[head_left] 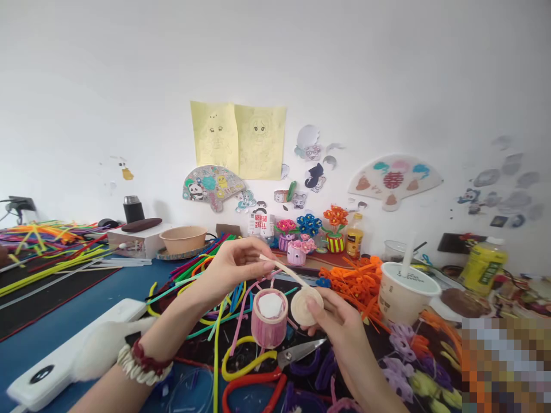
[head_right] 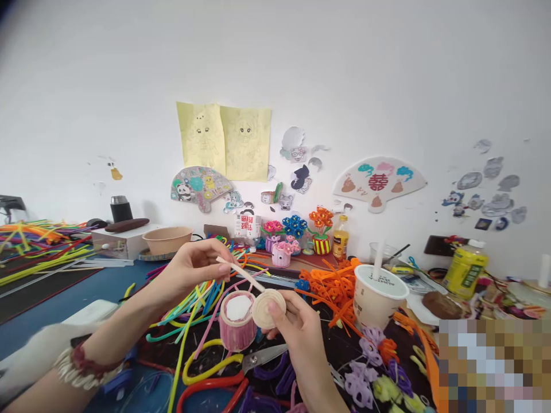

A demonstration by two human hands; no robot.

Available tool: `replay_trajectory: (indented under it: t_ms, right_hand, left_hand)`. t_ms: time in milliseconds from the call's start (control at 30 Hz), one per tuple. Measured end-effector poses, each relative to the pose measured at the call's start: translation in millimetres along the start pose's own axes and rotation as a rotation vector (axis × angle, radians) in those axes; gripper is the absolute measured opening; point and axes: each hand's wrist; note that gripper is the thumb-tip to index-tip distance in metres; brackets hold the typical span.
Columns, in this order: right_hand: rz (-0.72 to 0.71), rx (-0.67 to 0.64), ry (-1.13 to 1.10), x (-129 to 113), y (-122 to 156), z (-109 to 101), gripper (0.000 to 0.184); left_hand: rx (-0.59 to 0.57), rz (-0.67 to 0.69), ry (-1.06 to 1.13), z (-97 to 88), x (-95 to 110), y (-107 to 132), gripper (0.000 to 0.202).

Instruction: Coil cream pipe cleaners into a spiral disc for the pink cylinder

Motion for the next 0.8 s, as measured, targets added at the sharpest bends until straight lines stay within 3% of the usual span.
replay_trajectory:
  t_ms: [167, 367, 500, 800]
  right_hand:
    - [-0.143, 0.072, 0.011, -9.6, 1.2, 0.6, 0.034]
    - [-0.184, 0.123, -0.018, -16.0, 9.0, 9.6, 0.027]
    - [-0.168, 0.119, 0.009, -17.2, 14.9, 14.3, 0.027]
    - [-0.134, 0.065, 0.091, -17.4, 16.4, 7.2, 0.029]
  left_hand:
    - [0.038, 0.043, 0.067, 27.6, -7.5, 1.6, 0.025]
    - [0.201, 0.038, 0.05, 52.3, -11.8, 9.0, 0.026]
    - [0.268, 0.018, 0.07, 55.7, -16.2, 16.6, 0.03]
    - [0.205, -0.071, 0.197, 57.0, -23.7, 23.7, 0.034]
Point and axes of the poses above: each hand's wrist, its own y-axis away from the middle knuckle, its own z-axis out of the palm, x = y × z, and after that the axes turned 9 degrees about -y, right-handed
